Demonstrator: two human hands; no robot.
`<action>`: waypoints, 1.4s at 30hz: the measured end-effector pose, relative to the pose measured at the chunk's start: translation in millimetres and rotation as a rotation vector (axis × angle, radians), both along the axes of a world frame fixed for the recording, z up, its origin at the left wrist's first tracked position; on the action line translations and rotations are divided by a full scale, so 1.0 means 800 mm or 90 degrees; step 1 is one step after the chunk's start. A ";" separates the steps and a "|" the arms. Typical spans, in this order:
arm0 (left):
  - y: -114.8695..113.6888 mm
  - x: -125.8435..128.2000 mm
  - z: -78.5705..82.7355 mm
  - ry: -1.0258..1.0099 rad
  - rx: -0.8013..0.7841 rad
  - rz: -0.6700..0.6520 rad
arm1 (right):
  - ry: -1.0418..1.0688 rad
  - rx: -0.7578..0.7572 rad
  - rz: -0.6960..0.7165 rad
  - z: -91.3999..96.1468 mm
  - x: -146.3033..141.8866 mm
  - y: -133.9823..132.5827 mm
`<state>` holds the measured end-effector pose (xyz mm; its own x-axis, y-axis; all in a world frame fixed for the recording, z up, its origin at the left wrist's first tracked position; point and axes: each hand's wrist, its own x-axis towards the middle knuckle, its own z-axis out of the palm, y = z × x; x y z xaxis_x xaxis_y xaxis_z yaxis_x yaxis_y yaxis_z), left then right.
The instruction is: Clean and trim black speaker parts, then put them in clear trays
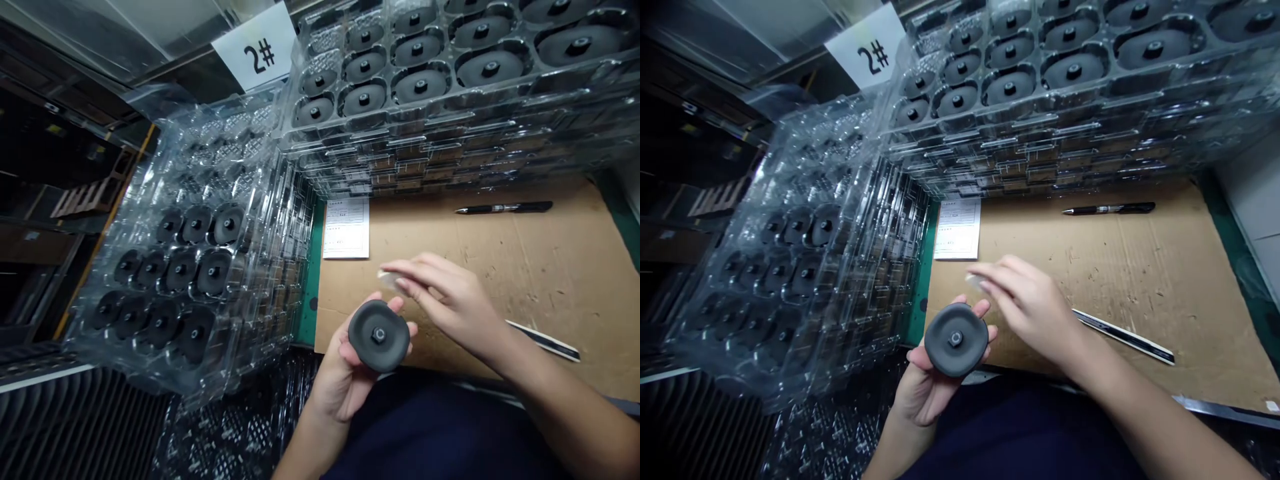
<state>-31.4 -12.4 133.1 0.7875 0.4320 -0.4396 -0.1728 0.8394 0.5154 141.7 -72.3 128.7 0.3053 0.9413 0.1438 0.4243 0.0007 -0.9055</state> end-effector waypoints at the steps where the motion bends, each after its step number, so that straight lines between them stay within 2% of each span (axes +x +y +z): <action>1: 0.001 -0.002 0.001 -0.006 -0.019 -0.014 | 0.015 -0.062 -0.035 -0.011 0.000 -0.007; 3: 0.003 -0.005 0.002 -0.024 -0.045 -0.025 | 0.101 -0.156 -0.037 -0.034 -0.007 -0.024; 6: 0.004 -0.010 0.001 -0.047 -0.060 -0.036 | 0.393 -0.248 0.012 -0.068 -0.027 -0.052; 7: 0.005 -0.011 0.001 -0.052 -0.063 -0.044 | 0.475 -0.274 0.018 -0.076 -0.033 -0.060; 9: 0.006 -0.012 0.000 -0.059 -0.063 -0.059 | 0.557 -0.308 0.005 -0.085 -0.038 -0.070; 11: 0.007 -0.012 0.000 -0.062 -0.056 -0.063 | 0.573 -0.295 -0.035 -0.082 -0.032 -0.072; 14: 0.006 -0.010 0.002 -0.061 -0.049 -0.058 | 0.613 -0.249 -0.093 -0.059 -0.012 -0.062; 17: 0.002 -0.010 0.003 -0.058 -0.051 -0.049 | 0.622 -0.202 -0.101 -0.035 0.000 -0.049; 20: -0.002 -0.012 0.002 -0.055 -0.051 -0.038 | 0.644 -0.191 -0.090 -0.028 -0.002 -0.046; 27: -0.004 -0.017 -0.005 -0.067 -0.083 -0.026 | 0.710 -0.214 -0.139 -0.047 -0.012 -0.061; 32: 0.002 -0.009 -0.015 -0.040 -0.149 0.025 | 0.719 -0.205 -0.167 -0.053 -0.009 -0.068; 36: 0.005 -0.007 -0.024 -0.022 -0.205 0.053 | 0.637 -0.217 -0.171 -0.060 -0.012 -0.073; 42: 0.006 -0.009 -0.025 -0.009 -0.277 0.104 | 0.493 -0.280 -0.118 -0.076 -0.016 -0.076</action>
